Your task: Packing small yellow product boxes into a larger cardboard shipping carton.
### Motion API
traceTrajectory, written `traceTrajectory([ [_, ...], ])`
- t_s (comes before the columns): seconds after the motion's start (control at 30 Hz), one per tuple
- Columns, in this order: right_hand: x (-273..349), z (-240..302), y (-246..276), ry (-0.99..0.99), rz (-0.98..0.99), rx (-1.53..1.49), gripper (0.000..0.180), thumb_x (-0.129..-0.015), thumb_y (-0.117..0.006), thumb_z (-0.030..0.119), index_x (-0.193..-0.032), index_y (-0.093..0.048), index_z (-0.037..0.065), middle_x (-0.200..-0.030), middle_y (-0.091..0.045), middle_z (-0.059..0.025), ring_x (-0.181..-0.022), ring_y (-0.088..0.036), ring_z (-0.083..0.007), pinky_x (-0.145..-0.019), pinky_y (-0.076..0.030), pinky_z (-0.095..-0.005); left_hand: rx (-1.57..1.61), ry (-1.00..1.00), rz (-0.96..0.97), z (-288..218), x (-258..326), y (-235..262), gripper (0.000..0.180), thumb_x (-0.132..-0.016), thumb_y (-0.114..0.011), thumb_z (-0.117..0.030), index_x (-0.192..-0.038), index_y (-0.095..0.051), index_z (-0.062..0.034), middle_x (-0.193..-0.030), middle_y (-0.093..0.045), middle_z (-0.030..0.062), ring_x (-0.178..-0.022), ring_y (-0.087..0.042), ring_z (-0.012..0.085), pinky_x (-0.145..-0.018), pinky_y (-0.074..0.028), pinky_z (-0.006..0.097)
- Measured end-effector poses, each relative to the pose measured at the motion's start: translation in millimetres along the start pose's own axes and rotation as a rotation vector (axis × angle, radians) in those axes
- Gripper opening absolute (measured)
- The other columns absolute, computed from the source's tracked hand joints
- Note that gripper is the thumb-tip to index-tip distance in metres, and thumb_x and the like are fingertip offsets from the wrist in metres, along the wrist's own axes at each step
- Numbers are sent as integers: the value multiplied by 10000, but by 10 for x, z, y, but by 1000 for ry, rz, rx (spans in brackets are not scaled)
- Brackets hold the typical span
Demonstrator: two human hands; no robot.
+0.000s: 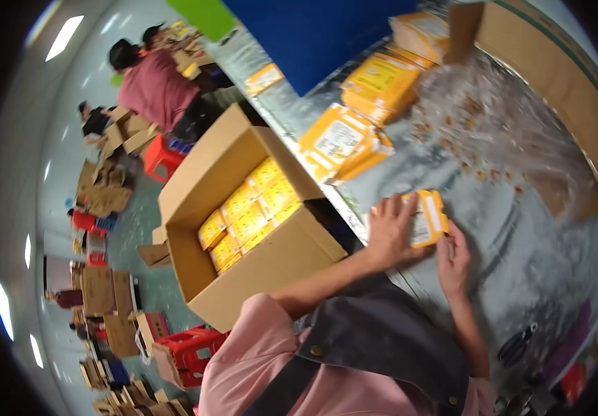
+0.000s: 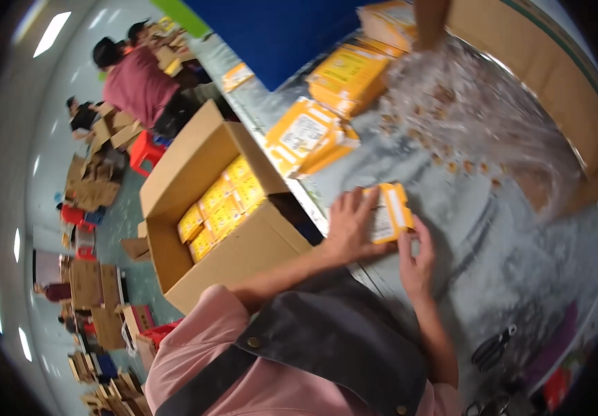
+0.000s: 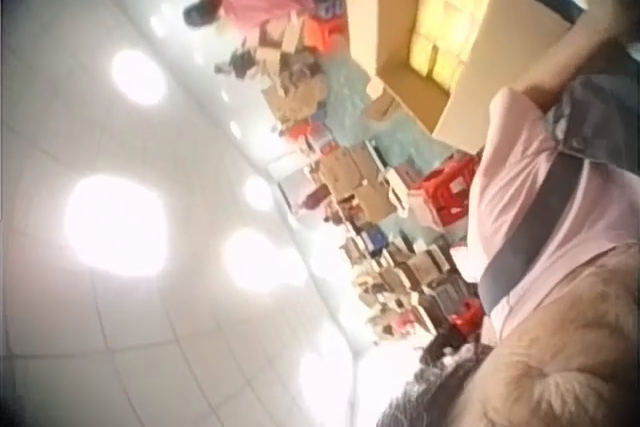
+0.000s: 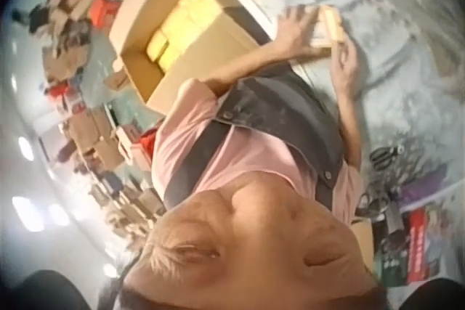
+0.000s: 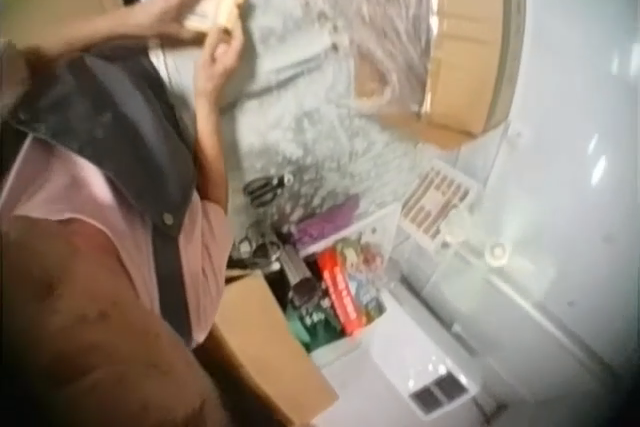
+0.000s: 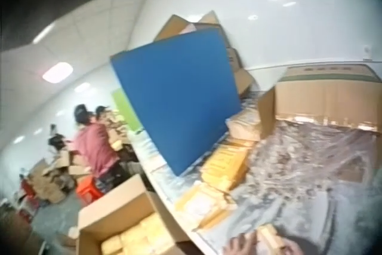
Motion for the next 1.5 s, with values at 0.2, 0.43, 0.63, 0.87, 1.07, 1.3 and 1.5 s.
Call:
traceTrajectory([
  [0.2,58,343,174,187,-255,-112,425,-988,-491,62,-1389,-403,-45,-1400,-486,-171,-1292,-463,-236,-1081,-357,-351,143,4,-180,-100,-88,117,1104,-555,-820,-523,-1414,-365,0,-1301,-397,257,-1137,-419,444,-949,-369,531],
  [0.43,-6,370,-181,273,-161,-265,681,-981,-487,101,-1502,-75,-47,-1405,-398,-232,-1272,-429,-283,-1063,-341,-379,310,29,-245,-245,-169,63,1264,-590,-906,-394,-1490,-131,39,-1378,-276,287,-1289,-304,420,-1068,-329,466],
  [0.63,-177,321,245,177,-282,-223,575,-1035,-375,172,-1520,-131,-15,-1386,-448,-171,-1206,-485,-224,-1024,-368,-315,508,9,41,-265,-152,4,1063,-760,-799,-293,-1507,-112,24,-1330,-375,264,-1215,-430,379,-1047,-367,428],
  [0.87,-47,139,147,66,-274,-102,406,-1055,-364,222,-1401,-404,13,-1185,-582,-107,-1067,-544,-154,-922,-432,-279,964,28,48,-233,-86,-242,562,-1014,-474,-193,-1473,-216,5,-1293,-488,235,-1135,-537,266,-925,-455,356],
  [1.07,-51,86,201,79,-260,-38,259,-1048,-398,221,-1122,-533,13,-897,-619,-66,-768,-560,-119,-681,-472,-279,901,257,71,-117,11,-296,279,-1038,-438,-247,-1165,-480,-2,-880,-593,135,-786,-578,182,-739,-489,324],
  [1.3,-26,420,158,401,-366,99,250,-998,-435,85,-1198,-544,-18,-1155,-575,-172,-999,-582,-230,-863,-466,-317,965,243,-257,-49,-29,-166,171,-1023,-479,-180,-1016,-502,-11,-713,-516,33,-641,-449,79,-575,-418,254],
  [1.5,-19,569,113,452,-237,295,148,-941,-480,23,-1009,-604,-22,-1077,-556,-186,-918,-596,-303,-786,-491,-363,928,183,-140,1,48,-245,147,-1012,-506,-155,-958,-518,-19,-809,-526,29,-673,-445,85,-614,-415,248],
])
Point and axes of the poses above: each hand's wrist, its own x-axis away from the middle knuckle, its own y-axis out of the back of the hand, z = x × y, the point moved 6 cm from there along -x, towards the middle knuckle
